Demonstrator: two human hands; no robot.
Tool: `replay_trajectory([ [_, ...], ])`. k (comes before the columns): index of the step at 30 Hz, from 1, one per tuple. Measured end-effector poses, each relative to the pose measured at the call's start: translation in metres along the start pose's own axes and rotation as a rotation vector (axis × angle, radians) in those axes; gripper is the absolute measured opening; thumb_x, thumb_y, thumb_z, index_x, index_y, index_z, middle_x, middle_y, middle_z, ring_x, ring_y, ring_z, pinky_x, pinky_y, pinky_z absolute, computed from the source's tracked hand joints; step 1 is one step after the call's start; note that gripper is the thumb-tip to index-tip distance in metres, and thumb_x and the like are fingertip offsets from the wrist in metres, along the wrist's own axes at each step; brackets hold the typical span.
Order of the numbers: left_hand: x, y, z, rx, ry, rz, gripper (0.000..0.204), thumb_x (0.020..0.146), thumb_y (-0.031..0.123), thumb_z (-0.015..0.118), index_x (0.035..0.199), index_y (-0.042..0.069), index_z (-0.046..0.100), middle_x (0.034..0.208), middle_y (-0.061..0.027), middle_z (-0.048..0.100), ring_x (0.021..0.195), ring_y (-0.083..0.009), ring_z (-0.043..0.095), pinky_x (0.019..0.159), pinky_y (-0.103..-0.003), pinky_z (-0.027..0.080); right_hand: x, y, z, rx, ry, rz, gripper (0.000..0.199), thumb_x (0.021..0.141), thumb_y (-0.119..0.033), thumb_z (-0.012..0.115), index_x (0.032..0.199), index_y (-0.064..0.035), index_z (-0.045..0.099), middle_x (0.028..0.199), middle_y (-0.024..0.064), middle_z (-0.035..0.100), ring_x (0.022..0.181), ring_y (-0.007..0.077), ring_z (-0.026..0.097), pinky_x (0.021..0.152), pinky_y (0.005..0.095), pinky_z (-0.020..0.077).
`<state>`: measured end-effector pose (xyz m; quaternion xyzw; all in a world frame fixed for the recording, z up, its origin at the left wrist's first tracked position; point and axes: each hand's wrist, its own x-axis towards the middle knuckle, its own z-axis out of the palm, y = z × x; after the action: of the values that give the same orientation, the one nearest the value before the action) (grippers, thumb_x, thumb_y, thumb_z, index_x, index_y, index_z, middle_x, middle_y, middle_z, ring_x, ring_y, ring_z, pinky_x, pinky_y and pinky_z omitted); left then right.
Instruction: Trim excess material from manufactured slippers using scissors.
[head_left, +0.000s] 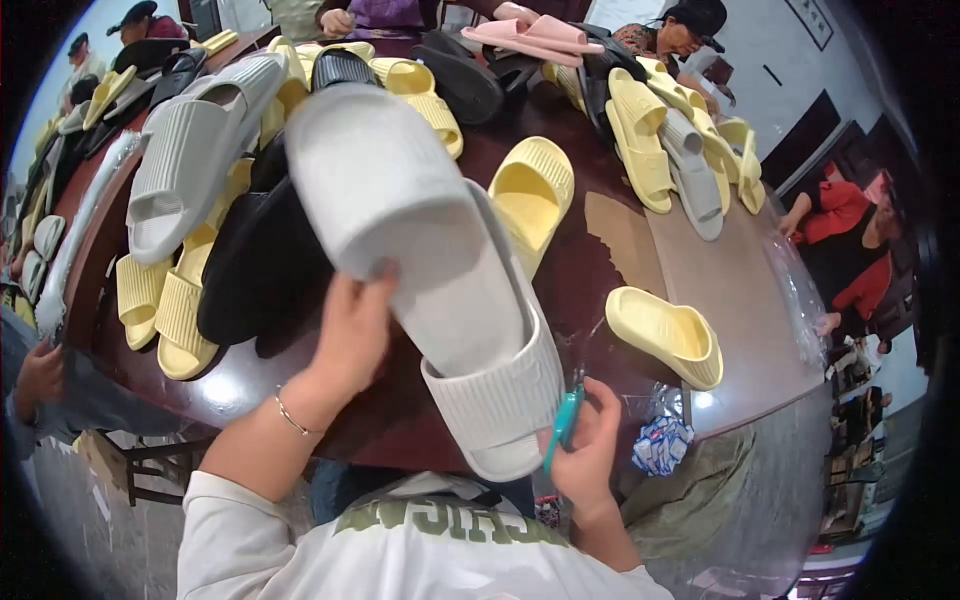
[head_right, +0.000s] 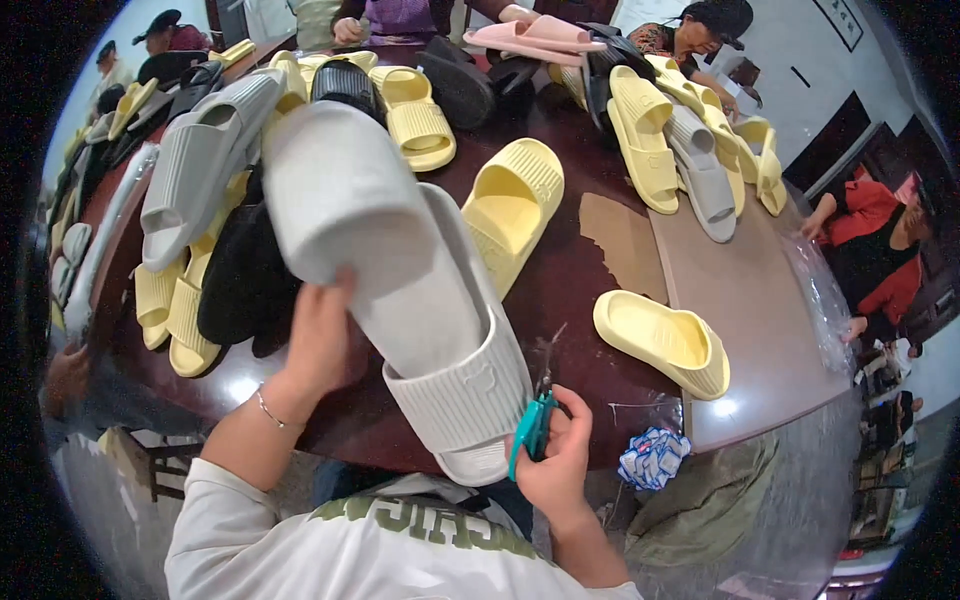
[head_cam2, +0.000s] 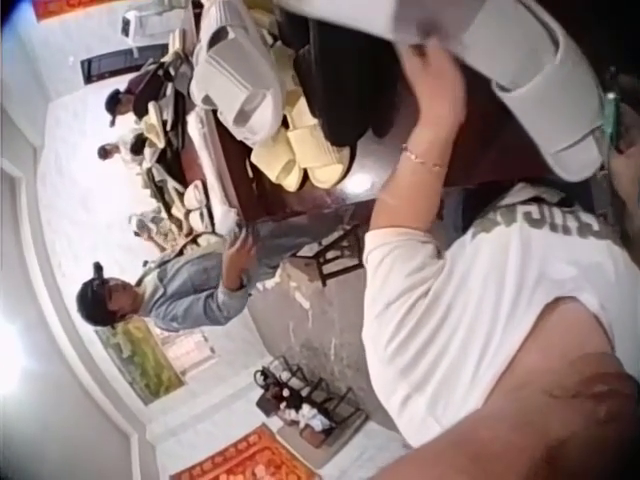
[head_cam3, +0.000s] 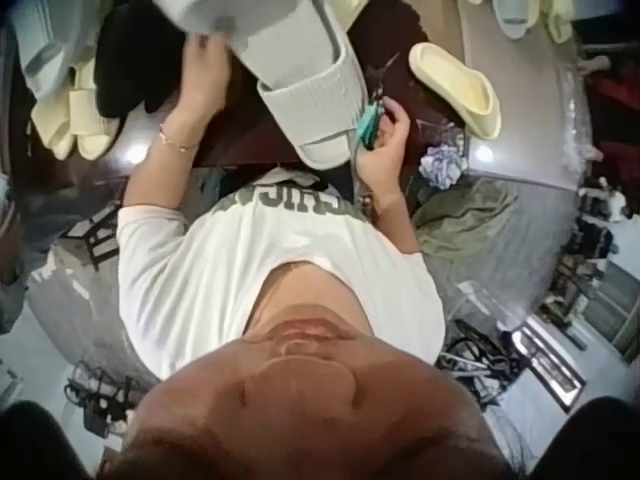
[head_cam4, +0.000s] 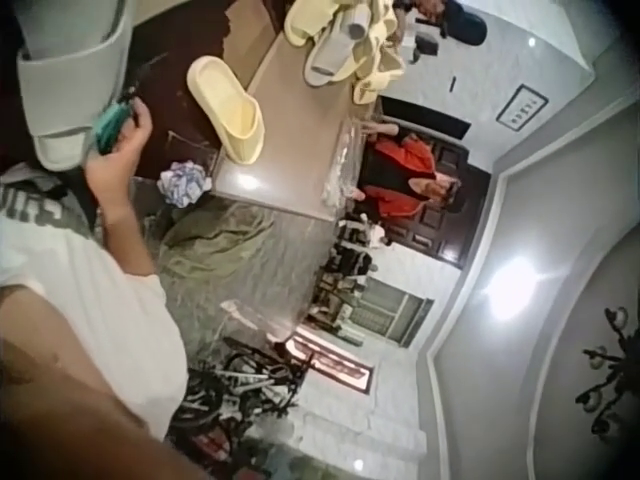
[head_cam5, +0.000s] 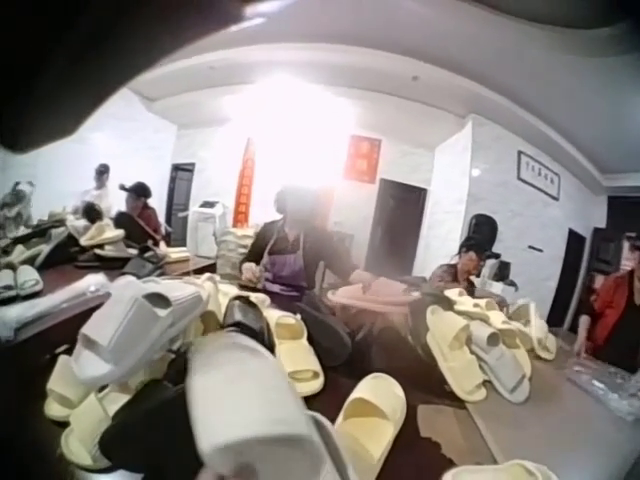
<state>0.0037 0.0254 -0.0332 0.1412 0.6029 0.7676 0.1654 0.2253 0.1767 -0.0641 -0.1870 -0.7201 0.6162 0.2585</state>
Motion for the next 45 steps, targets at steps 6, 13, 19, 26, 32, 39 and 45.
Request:
replay_trajectory([
  [6,-0.013,0.050,-0.033,-0.169,0.189,0.324,0.025,0.087,0.008,0.051,0.110,-0.001,0.053,0.099,-0.0049,0.059,0.092,-0.0145,0.054,0.080,-0.029,0.043,-0.001,0.012,-0.021,0.068,0.264,0.049,0.067,0.070,0.012,0.057,0.129,-0.0049,0.028,0.109,0.0096,0.053,0.100,0.0187,0.052,0.089,0.0311,0.0407],
  [13,-0.024,0.080,-0.050,0.939,-0.601,0.195,0.041,0.068,-0.003,0.059,0.107,0.008,0.061,0.091,-0.0065,0.062,0.099,-0.0222,0.054,0.089,-0.033,0.040,0.012,0.005,-0.036,0.244,0.461,-0.011,0.061,0.071,0.007,0.058,0.127,-0.0043,0.035,0.114,0.0077,0.051,0.106,0.0177,0.049,0.089,0.0295,0.0401],
  [19,-0.014,0.043,-0.020,1.190,-0.876,0.663,0.037,0.062,0.001,0.065,0.097,0.011,0.061,0.108,-0.0111,0.057,0.101,-0.0263,0.054,0.095,-0.038,0.036,0.012,-0.008,-0.041,0.032,0.182,0.074,0.061,0.072,0.008,0.060,0.126,-0.0052,0.033,0.099,0.0077,0.056,0.090,0.0138,0.053,0.080,0.0254,0.0419],
  [26,-0.013,0.019,0.000,0.817,-0.955,0.755,0.028,0.064,0.004,0.066,0.091,0.009,0.060,0.109,-0.0106,0.056,0.104,-0.0317,0.052,0.096,-0.045,0.034,0.016,-0.006,-0.040,0.029,-0.045,0.164,0.062,0.071,0.009,0.062,0.124,-0.0045,0.034,0.096,0.0087,0.058,0.086,0.0114,0.053,0.076,0.0226,0.0421],
  [32,-0.005,0.005,0.016,0.528,-1.265,0.720,0.021,0.068,0.007,0.063,0.088,0.006,0.057,0.102,-0.0118,0.058,0.102,-0.0319,0.052,0.090,-0.045,0.038,0.024,-0.006,-0.034,0.059,-0.006,0.181,0.064,0.070,0.009,0.060,0.126,-0.0046,0.033,0.103,0.0111,0.057,0.092,0.0147,0.055,0.081,0.0258,0.0436],
  [39,-0.006,0.019,0.017,0.674,-1.033,0.756,0.022,0.066,0.011,0.066,0.087,0.008,0.061,0.094,-0.0101,0.061,0.093,-0.0316,0.056,0.087,-0.043,0.040,0.030,-0.007,-0.033,0.204,0.228,0.138,0.066,0.070,0.009,0.060,0.128,-0.0054,0.030,0.100,0.0113,0.056,0.089,0.0135,0.054,0.077,0.0252,0.0449],
  [45,-0.015,0.032,0.028,0.696,-0.749,0.969,0.022,0.063,0.014,0.069,0.083,0.009,0.062,0.093,-0.0084,0.062,0.090,-0.0301,0.058,0.085,-0.041,0.042,0.014,0.017,-0.041,-0.143,0.147,-0.212,0.076,0.065,0.003,0.066,0.130,-0.0062,0.028,0.096,0.0104,0.052,0.089,0.0169,0.053,0.077,0.0286,0.0438],
])
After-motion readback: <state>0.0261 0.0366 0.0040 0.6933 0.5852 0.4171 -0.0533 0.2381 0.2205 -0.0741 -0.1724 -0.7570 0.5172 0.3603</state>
